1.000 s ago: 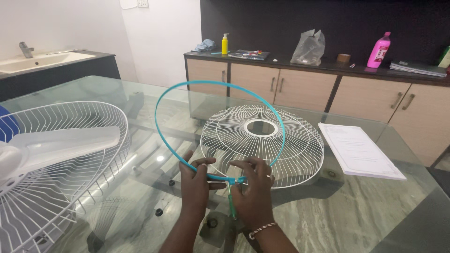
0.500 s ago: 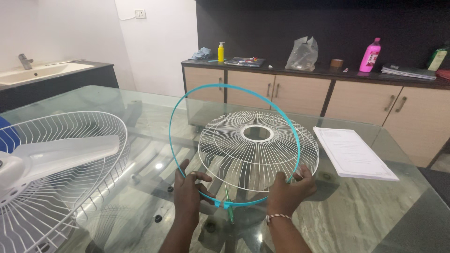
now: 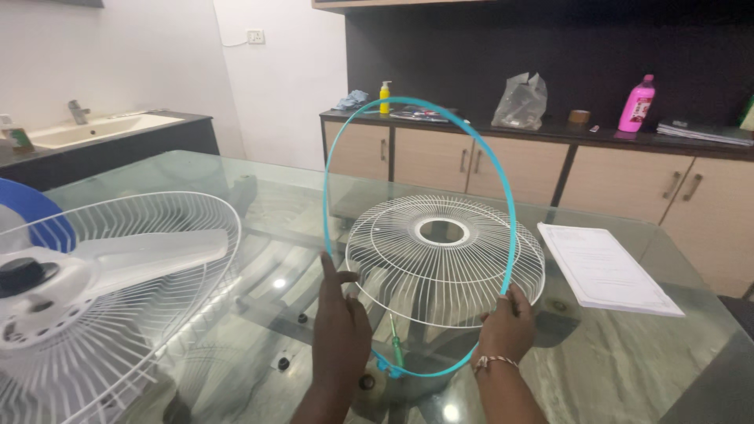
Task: The person assembles a table fan on a glass table. They attach the fan blades to the motor hub, secure them with a nut, and then place the front wire cage over the blades.
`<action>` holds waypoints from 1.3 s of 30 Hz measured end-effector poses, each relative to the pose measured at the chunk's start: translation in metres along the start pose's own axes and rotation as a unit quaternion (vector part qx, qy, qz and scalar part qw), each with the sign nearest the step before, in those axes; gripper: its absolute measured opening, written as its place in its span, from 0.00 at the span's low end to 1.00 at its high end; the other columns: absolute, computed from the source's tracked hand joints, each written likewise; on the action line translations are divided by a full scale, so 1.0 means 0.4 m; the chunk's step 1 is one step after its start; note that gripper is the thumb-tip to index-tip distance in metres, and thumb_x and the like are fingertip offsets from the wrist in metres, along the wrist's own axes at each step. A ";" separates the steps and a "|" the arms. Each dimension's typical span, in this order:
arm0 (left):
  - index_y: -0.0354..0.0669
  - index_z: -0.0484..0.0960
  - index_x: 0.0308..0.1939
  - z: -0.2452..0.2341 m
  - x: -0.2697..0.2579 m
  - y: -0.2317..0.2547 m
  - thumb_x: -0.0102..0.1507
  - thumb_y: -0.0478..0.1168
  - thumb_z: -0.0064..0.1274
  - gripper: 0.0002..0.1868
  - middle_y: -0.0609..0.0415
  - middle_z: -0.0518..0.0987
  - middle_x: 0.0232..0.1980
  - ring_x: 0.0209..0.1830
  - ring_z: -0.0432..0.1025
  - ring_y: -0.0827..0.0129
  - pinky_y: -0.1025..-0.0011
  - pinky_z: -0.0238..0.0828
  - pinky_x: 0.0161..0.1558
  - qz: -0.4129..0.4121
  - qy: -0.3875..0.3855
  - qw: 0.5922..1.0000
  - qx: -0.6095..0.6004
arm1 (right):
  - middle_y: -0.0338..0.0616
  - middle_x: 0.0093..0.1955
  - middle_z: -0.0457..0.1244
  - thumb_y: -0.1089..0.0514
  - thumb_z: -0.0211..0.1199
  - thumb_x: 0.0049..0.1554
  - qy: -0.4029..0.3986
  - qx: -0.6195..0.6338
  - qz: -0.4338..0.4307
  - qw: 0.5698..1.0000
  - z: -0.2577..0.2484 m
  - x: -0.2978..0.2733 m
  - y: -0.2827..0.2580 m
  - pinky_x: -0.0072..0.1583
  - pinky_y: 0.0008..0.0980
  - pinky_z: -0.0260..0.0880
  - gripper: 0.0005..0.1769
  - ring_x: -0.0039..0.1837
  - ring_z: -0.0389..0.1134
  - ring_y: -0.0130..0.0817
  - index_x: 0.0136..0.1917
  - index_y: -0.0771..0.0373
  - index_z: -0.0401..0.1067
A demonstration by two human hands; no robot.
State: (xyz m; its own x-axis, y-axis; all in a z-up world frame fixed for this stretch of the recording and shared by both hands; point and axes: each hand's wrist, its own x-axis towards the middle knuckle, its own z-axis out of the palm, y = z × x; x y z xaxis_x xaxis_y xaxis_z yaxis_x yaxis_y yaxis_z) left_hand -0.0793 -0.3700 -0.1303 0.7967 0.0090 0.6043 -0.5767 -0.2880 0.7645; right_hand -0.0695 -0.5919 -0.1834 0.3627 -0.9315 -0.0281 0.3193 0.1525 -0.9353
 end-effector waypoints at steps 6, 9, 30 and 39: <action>0.35 0.37 0.80 -0.084 -0.033 0.046 0.62 0.32 0.46 0.47 0.45 0.77 0.55 0.44 0.78 0.52 0.57 0.74 0.45 0.078 -0.017 0.995 0.056 | 0.40 0.50 0.67 0.61 0.59 0.61 -0.083 -0.022 -0.060 0.994 -0.004 -0.019 -0.002 0.40 0.28 0.70 0.18 0.38 0.66 0.26 0.65 0.61 0.75; 0.32 0.37 0.79 -0.149 -0.038 0.081 0.62 0.32 0.48 0.47 0.44 0.78 0.52 0.38 0.78 0.54 0.60 0.76 0.39 0.121 0.020 0.991 0.061 | 0.40 0.47 0.68 0.59 0.64 0.60 -0.158 -0.025 -0.081 0.984 0.005 -0.063 -0.002 0.39 0.29 0.67 0.20 0.37 0.66 0.28 0.65 0.62 0.75; 0.28 0.39 0.79 -0.657 -0.085 0.364 0.60 0.46 0.56 0.54 0.41 0.80 0.43 0.39 0.79 0.51 0.58 0.77 0.40 -0.028 0.100 0.957 0.272 | 0.38 0.48 0.70 0.59 0.65 0.57 -0.381 0.077 -0.045 0.920 0.169 -0.413 -0.171 0.45 0.24 0.70 0.20 0.44 0.69 0.20 0.62 0.66 0.76; 0.29 0.65 0.70 -0.879 -0.114 0.210 0.61 0.58 0.53 0.43 0.37 0.82 0.42 0.53 0.73 0.44 0.44 0.65 0.57 -0.117 0.154 0.845 0.499 | 0.45 0.46 0.72 0.56 0.67 0.54 -0.410 -0.050 -0.198 0.889 0.247 -0.546 -0.233 0.45 0.29 0.74 0.21 0.42 0.72 0.30 0.60 0.64 0.78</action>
State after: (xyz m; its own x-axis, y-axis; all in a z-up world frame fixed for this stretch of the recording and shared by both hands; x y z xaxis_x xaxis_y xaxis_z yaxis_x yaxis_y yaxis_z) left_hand -0.2278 -0.0579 -0.0148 0.6943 0.3822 0.6098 0.1529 -0.9063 0.3939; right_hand -0.0918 -0.3702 -0.0550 0.7681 -0.3460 0.5388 0.4999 -0.2019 -0.8422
